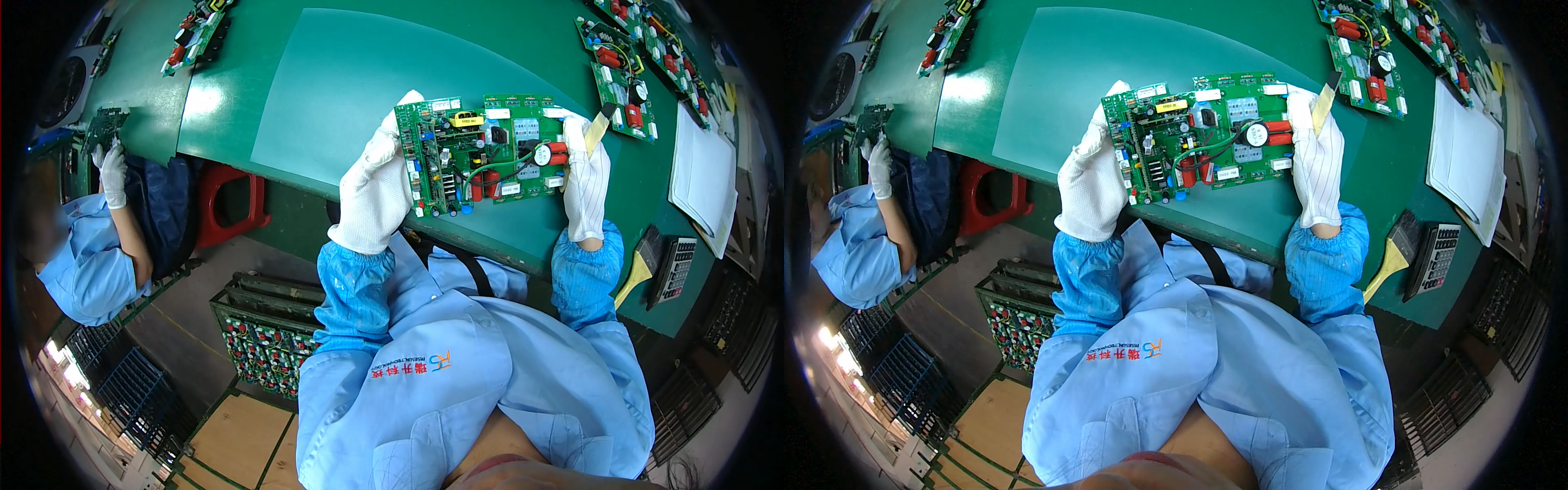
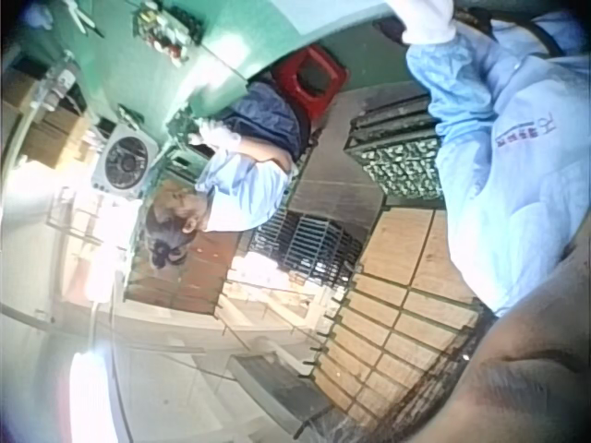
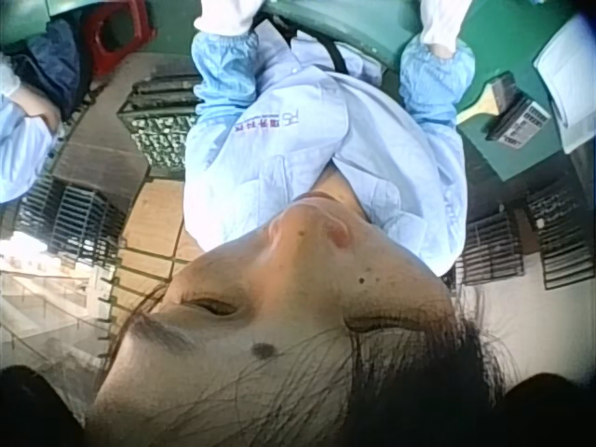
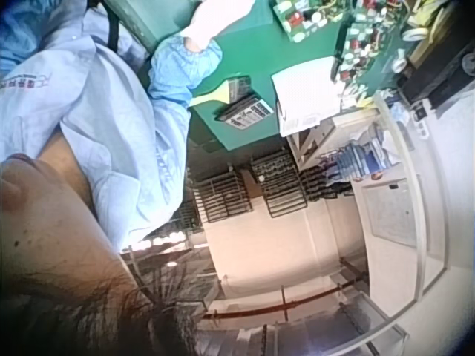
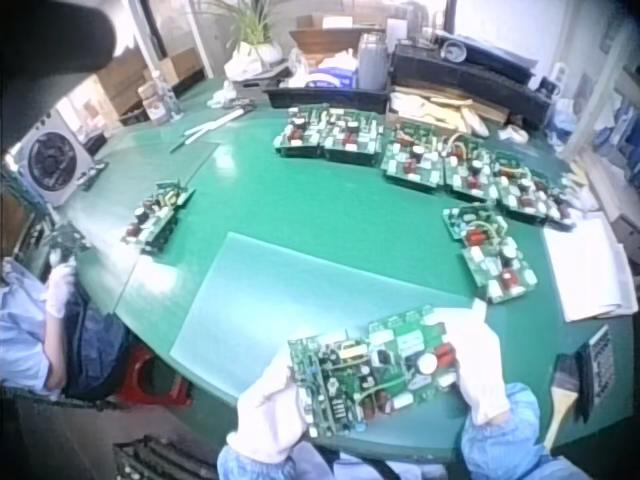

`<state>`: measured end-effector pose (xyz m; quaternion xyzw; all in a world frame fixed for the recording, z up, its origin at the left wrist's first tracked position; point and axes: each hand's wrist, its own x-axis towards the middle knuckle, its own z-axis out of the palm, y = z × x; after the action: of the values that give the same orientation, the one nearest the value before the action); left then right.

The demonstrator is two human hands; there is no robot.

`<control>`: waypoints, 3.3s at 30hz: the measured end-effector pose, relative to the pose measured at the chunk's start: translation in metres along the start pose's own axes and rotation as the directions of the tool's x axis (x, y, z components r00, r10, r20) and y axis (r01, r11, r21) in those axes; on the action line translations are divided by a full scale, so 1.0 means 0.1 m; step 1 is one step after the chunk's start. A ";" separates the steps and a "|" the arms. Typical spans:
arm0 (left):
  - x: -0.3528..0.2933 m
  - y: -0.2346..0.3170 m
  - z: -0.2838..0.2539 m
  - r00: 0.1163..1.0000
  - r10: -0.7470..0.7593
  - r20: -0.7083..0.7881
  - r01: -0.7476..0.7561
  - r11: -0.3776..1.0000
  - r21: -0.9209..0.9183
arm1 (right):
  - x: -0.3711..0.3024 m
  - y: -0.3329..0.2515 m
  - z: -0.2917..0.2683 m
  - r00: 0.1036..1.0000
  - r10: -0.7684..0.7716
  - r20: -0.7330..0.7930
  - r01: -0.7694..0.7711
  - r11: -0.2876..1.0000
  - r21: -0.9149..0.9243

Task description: Assemble and inspect electronic circuit boards at an assembly line station.

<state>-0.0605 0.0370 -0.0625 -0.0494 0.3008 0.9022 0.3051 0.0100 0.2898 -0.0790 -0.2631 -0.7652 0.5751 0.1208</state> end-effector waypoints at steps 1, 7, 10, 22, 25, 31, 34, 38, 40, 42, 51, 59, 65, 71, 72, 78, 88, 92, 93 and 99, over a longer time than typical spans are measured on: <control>0.00 0.00 0.00 1.000 -0.002 -0.001 0.002 1.000 0.000 | 0.00 0.01 0.00 1.000 0.005 -0.005 -0.005 1.000 0.001; 0.00 0.01 0.01 1.000 -0.021 -0.002 0.021 1.000 -0.015 | 0.01 0.04 0.00 0.999 0.049 -0.013 -0.049 0.998 0.027; 0.00 0.00 0.01 1.000 -0.005 -0.024 0.005 1.000 0.004 | 0.00 0.00 0.00 1.000 0.012 0.002 -0.012 1.000 0.015; 0.00 0.00 0.03 1.000 -0.007 -0.024 0.008 1.000 0.006 | 0.00 0.00 0.01 1.000 0.002 -0.002 -0.002 1.000 0.016; 0.02 0.02 0.04 1.000 -0.024 0.017 0.024 1.000 0.003 | 0.01 0.03 -0.01 1.000 0.026 -0.007 -0.026 1.000 0.002; 0.01 0.00 0.03 0.999 -0.016 -0.052 0.016 1.000 -0.012 | 0.01 0.05 0.00 0.998 0.056 -0.012 -0.056 0.998 0.030; 0.01 0.00 0.00 1.000 -0.016 -0.011 0.016 0.999 -0.028 | 0.01 0.00 0.00 0.999 0.036 -0.007 -0.036 0.999 0.008; 0.01 0.00 -0.01 1.000 -0.014 -0.020 0.013 0.999 -0.037 | 0.00 -0.01 -0.01 1.000 -0.009 0.000 0.009 1.000 0.011; 0.02 0.00 -0.01 0.999 -0.018 -0.036 0.017 0.999 -0.034 | -0.03 -0.06 0.01 0.999 -0.028 -0.024 0.028 1.000 -0.014; 0.00 0.00 0.00 0.999 -0.008 -0.037 0.007 1.000 -0.016 | -0.03 -0.05 0.01 0.999 -0.017 -0.034 0.017 1.000 0.005; -0.01 0.00 0.00 0.999 -0.009 -0.047 0.009 1.000 -0.002 | -0.02 0.07 -0.04 0.995 -0.088 -0.036 0.084 0.990 -0.117; 0.00 0.01 -0.02 1.000 -0.011 -0.024 0.010 1.000 -0.014 | -0.04 0.08 -0.05 0.993 -0.106 -0.047 0.100 0.988 -0.114; 0.01 0.00 -0.01 0.999 0.001 -0.034 -0.001 1.000 0.000 | -0.08 -0.06 0.00 0.997 -0.055 -0.060 0.056 0.998 0.016; 0.02 0.00 0.02 0.999 0.026 -0.041 -0.024 0.999 0.034 | -0.12 -0.10 0.01 0.997 -0.027 -0.070 0.035 0.992 0.119; 0.02 0.00 0.03 0.998 0.027 -0.048 -0.025 0.999 0.042 | -0.12 -0.12 0.03 0.996 -0.050 -0.079 0.059 0.991 0.117; 0.01 -0.01 0.03 0.994 0.065 -0.090 -0.063 0.998 0.026 | -0.17 -0.21 0.01 0.998 -0.006 -0.055 0.015 0.988 0.153; 0.02 -0.03 -0.03 0.991 0.072 -0.112 -0.068 0.997 0.035 | -0.20 -0.26 -0.01 0.999 -0.023 -0.047 0.030 0.986 0.166; 0.01 -0.03 0.00 0.987 0.095 -0.129 -0.085 0.993 0.076 | -0.20 -0.26 -0.01 0.997 -0.057 -0.050 0.064 0.987 0.149; 0.01 -0.03 0.00 0.988 0.093 -0.125 -0.083 0.994 0.077 | -0.20 -0.26 -0.02 0.997 -0.060 -0.050 0.066 0.988 0.141; 0.03 -0.04 -0.07 0.989 0.083 -0.120 -0.078 0.996 0.046 | -0.20 -0.27 0.00 0.997 -0.050 -0.051 0.058 0.982 0.177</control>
<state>-0.0608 0.0372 -0.0711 -0.0859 0.3392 0.9027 0.2506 0.0200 0.2735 -0.0513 -0.2436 -0.7143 0.6316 0.1773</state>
